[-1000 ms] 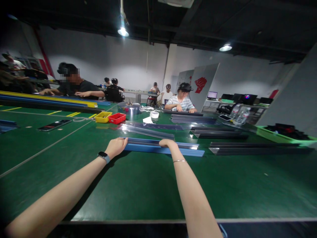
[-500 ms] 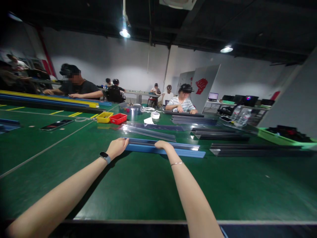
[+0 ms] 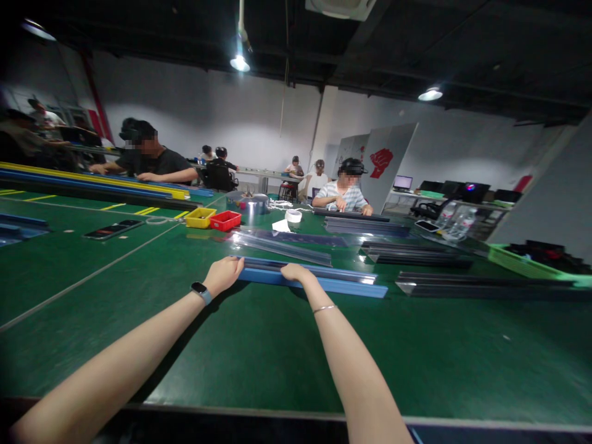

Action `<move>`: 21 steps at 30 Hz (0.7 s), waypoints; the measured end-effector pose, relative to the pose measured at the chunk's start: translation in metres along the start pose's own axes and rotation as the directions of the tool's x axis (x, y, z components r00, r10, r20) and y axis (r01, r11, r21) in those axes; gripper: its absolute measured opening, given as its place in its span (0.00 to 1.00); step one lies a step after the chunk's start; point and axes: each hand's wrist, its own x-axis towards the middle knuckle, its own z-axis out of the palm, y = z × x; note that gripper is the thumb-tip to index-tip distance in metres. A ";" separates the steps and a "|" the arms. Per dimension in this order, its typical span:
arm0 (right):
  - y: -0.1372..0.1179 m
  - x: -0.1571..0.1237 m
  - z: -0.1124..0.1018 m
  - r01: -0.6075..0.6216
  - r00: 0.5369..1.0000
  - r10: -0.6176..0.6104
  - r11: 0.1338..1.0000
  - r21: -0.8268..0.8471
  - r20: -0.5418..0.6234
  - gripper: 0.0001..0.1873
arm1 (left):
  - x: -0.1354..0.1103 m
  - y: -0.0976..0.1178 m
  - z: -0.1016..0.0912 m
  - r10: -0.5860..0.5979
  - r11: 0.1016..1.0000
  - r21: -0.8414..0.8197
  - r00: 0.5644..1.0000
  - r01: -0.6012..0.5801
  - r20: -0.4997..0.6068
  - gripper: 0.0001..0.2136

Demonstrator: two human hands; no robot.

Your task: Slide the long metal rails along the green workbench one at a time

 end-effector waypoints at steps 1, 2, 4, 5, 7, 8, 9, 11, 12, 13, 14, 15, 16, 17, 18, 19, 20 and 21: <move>0.000 0.000 -0.002 0.011 1.000 -0.011 1.000 0.013 0.015 0.15 | 0.000 0.000 0.000 -0.005 1.000 -0.007 1.000 0.005 -0.001 0.25; 0.000 -0.001 -0.004 0.025 0.999 -0.026 0.999 0.029 0.034 0.15 | -0.001 0.000 0.000 -0.010 1.000 -0.014 1.000 0.010 -0.003 0.25; -0.002 0.000 -0.012 0.045 0.996 -0.050 0.997 0.066 0.074 0.14 | -0.001 0.000 0.000 -0.017 0.999 -0.027 1.000 0.017 -0.008 0.24; -0.004 0.001 -0.016 0.050 0.994 -0.059 0.995 0.085 0.096 0.14 | -0.001 0.000 0.000 -0.019 0.999 -0.035 1.000 0.019 -0.013 0.24; -0.012 0.004 -0.024 0.060 0.988 -0.076 0.991 0.123 0.132 0.14 | -0.001 0.000 -0.001 -0.024 0.998 -0.054 0.999 0.022 -0.028 0.23; -0.017 0.005 -0.027 0.068 0.986 -0.088 0.988 0.141 0.142 0.14 | -0.002 0.001 -0.001 -0.029 0.997 -0.067 0.999 0.027 -0.040 0.23; -0.023 0.007 -0.029 0.081 0.985 -0.104 0.984 0.158 0.141 0.13 | -0.002 0.001 -0.001 -0.039 0.996 -0.082 0.998 0.034 -0.055 0.23; -0.036 0.010 -0.030 0.112 0.982 -0.138 0.975 0.190 0.128 0.12 | -0.003 0.001 -0.002 -0.068 0.991 -0.121 0.994 0.056 -0.091 0.24; -0.042 0.011 -0.029 0.121 0.982 -0.147 0.972 0.201 0.119 0.12 | -0.003 0.001 -0.003 -0.087 0.987 -0.145 0.990 0.070 -0.110 0.24; -0.047 0.012 -0.027 0.123 0.982 -0.150 0.970 0.211 0.117 0.13 | -0.003 0.000 -0.004 -0.109 0.982 -0.171 0.986 0.086 -0.129 0.24; -0.050 0.011 -0.025 0.121 0.982 -0.149 0.968 0.220 0.116 0.14 | -0.003 -0.002 -0.005 -0.134 0.974 -0.200 0.980 0.103 -0.145 0.25; -0.053 0.010 -0.024 0.118 0.982 -0.147 0.967 0.228 0.116 0.15 | -0.002 -0.005 -0.005 -0.163 0.965 -0.231 0.974 0.124 -0.159 0.25; -0.054 0.009 -0.023 0.113 0.982 -0.144 0.965 0.237 0.119 0.16 | -0.001 -0.009 -0.005 -0.196 0.953 -0.263 0.966 0.147 -0.171 0.26; -0.055 0.008 -0.023 0.109 0.982 -0.142 0.963 0.245 0.122 0.16 | 0.000 -0.013 -0.004 -0.234 0.939 -0.296 0.956 0.174 -0.179 0.27; -0.056 0.006 -0.024 0.105 0.982 -0.140 0.962 0.253 0.125 0.16 | 0.002 -0.018 -0.003 -0.273 0.922 -0.330 0.944 0.203 -0.184 0.28; -0.057 0.005 -0.026 0.101 0.982 -0.138 0.961 0.259 0.129 0.15 | 0.004 -0.023 -0.002 -0.314 0.902 -0.365 0.932 0.232 -0.183 0.29; -0.059 0.004 -0.028 0.099 0.981 -0.138 0.960 0.263 0.135 0.14 | 0.006 -0.029 0.001 -0.355 0.878 -0.400 0.918 0.263 -0.177 0.30; -0.062 0.004 -0.031 0.099 0.980 -0.140 0.959 0.264 0.140 0.14 | 0.008 -0.034 0.003 -0.395 0.852 -0.434 0.903 0.292 -0.168 0.31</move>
